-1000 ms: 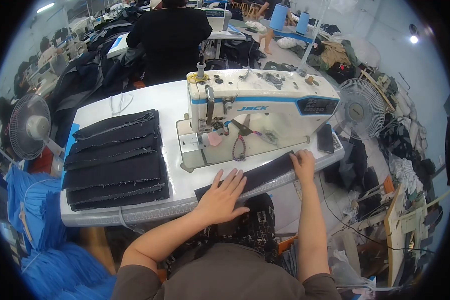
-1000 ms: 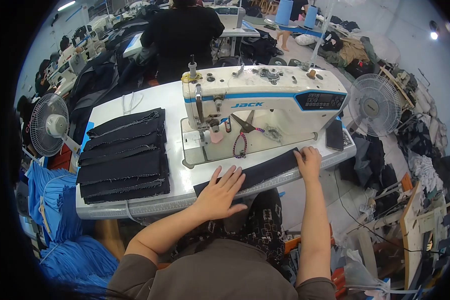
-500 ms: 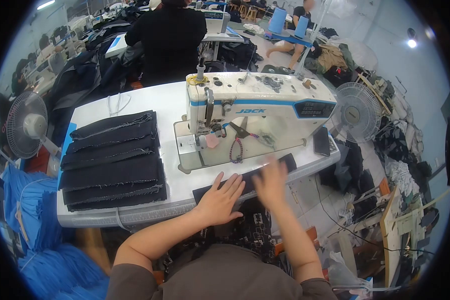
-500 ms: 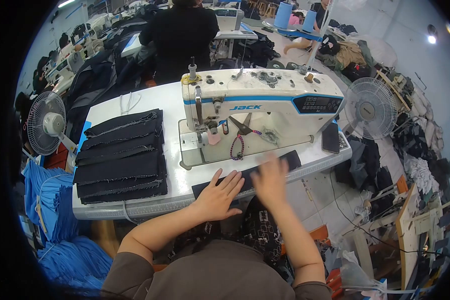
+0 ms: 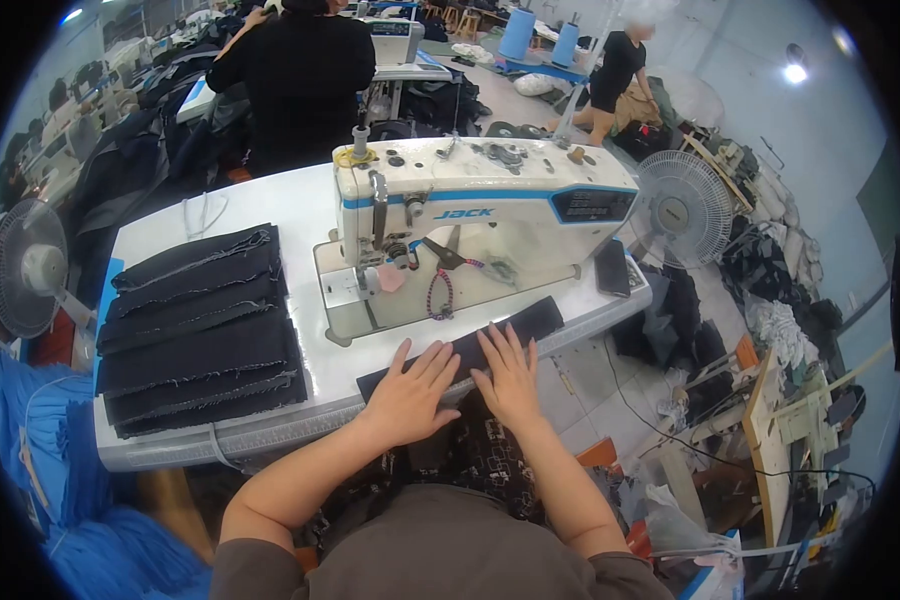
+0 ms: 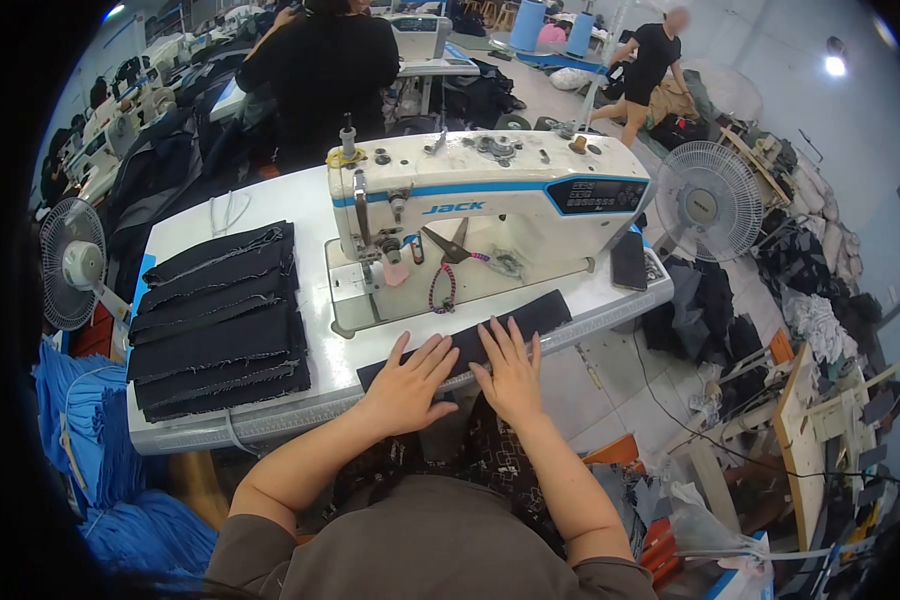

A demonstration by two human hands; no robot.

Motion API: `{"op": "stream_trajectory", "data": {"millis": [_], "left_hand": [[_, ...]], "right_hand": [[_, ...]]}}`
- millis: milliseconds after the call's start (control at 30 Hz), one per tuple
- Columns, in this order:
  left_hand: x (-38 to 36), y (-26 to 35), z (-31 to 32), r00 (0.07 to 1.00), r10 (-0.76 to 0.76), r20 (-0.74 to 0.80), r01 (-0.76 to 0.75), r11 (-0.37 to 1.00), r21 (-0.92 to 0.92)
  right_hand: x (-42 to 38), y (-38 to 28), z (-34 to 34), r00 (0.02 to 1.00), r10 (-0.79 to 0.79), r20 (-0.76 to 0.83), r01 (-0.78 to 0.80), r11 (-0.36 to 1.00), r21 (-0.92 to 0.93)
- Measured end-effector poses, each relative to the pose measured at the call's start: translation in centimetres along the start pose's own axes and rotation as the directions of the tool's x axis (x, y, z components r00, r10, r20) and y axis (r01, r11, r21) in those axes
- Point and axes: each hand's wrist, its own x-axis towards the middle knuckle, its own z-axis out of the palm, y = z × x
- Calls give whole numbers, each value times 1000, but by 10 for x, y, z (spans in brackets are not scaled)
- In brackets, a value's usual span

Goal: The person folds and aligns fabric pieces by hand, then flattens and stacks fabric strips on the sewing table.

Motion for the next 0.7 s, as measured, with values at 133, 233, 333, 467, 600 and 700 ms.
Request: {"op": "stream_trajectory", "data": {"millis": [133, 233, 333, 467, 600, 700], "left_hand": [[10, 3, 2, 998, -64, 25, 65, 998, -27], [30, 16, 13, 993, -87, -75, 81, 994, -77], [29, 18, 18, 994, -75, -83, 70, 996, -53], [9, 5, 6, 998, -54, -13, 54, 998, 16], [3, 4, 2, 998, -63, -12, 63, 998, 4], [2, 5, 5, 997, -77, -7, 77, 997, 13]], "right_hand": [[0, 2, 4, 1000, 1, -15, -1, 1000, 4], [-1, 4, 5, 1000, 10, 6, -10, 1000, 11], [1, 8, 1, 999, 20, 27, -21, 1000, 20], [2, 6, -2, 999, 20, 46, -21, 1000, 15], [3, -14, -3, 1000, 18, -18, -18, 1000, -3], [8, -22, 0, 990, -137, 24, 138, 990, -11]]}}
